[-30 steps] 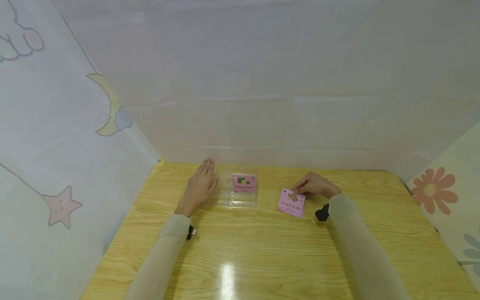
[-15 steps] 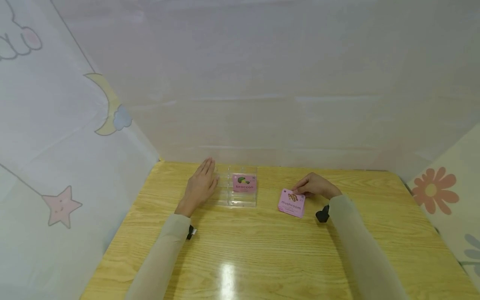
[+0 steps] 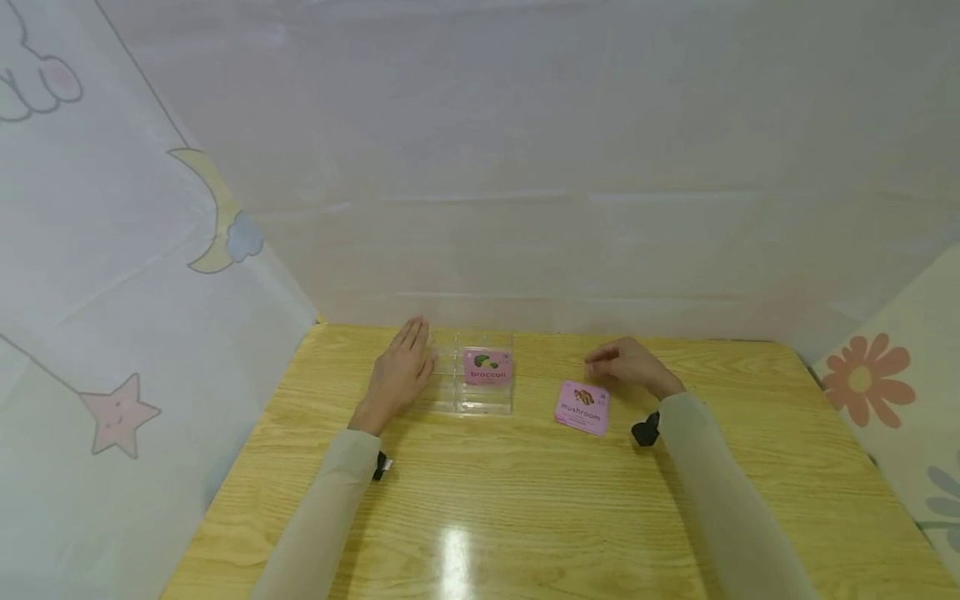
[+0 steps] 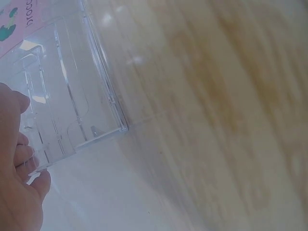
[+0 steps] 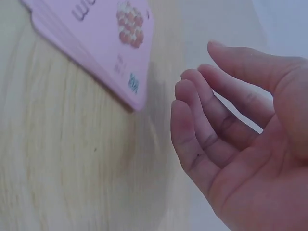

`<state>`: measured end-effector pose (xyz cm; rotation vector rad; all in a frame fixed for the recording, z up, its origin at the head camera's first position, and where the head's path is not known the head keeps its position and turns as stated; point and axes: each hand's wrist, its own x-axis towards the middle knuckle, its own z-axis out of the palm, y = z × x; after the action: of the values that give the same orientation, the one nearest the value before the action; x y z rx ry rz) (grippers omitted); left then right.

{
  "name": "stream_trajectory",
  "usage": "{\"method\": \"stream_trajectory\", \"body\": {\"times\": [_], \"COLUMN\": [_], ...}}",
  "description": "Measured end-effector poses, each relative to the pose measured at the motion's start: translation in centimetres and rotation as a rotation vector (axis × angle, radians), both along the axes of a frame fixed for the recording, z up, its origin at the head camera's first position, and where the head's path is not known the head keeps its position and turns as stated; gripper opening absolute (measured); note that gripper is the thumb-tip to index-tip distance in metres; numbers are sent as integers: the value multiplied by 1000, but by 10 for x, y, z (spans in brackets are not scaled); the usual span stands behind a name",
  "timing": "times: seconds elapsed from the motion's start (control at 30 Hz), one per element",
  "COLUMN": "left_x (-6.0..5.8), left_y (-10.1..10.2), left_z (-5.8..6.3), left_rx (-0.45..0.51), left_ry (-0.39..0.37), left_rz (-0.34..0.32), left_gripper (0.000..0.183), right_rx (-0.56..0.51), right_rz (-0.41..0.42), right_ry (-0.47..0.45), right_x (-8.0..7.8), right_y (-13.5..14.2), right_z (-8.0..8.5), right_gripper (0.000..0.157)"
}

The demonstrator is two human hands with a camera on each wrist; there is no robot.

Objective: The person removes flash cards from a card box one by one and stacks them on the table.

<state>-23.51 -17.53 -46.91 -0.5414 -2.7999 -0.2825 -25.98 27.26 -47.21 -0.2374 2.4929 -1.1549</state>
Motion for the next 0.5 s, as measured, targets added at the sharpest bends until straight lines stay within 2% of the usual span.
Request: {"method": "stream_trajectory", "body": {"times": [0.17, 0.5], "left_x": [-1, -1], "left_y": [-1, -1], "left_z": [-1, 0], "left_rx": [3, -15], "left_ry": [-7, -4], "left_rz": [1, 1], "left_gripper": [64, 65], "right_rx": [-37, -90], "right_rz": [1, 45], "right_ry": [-4, 49], "right_x": [0, 3], "right_y": [-8, -24], "right_z": [7, 24], "right_gripper": [40, 46]}}
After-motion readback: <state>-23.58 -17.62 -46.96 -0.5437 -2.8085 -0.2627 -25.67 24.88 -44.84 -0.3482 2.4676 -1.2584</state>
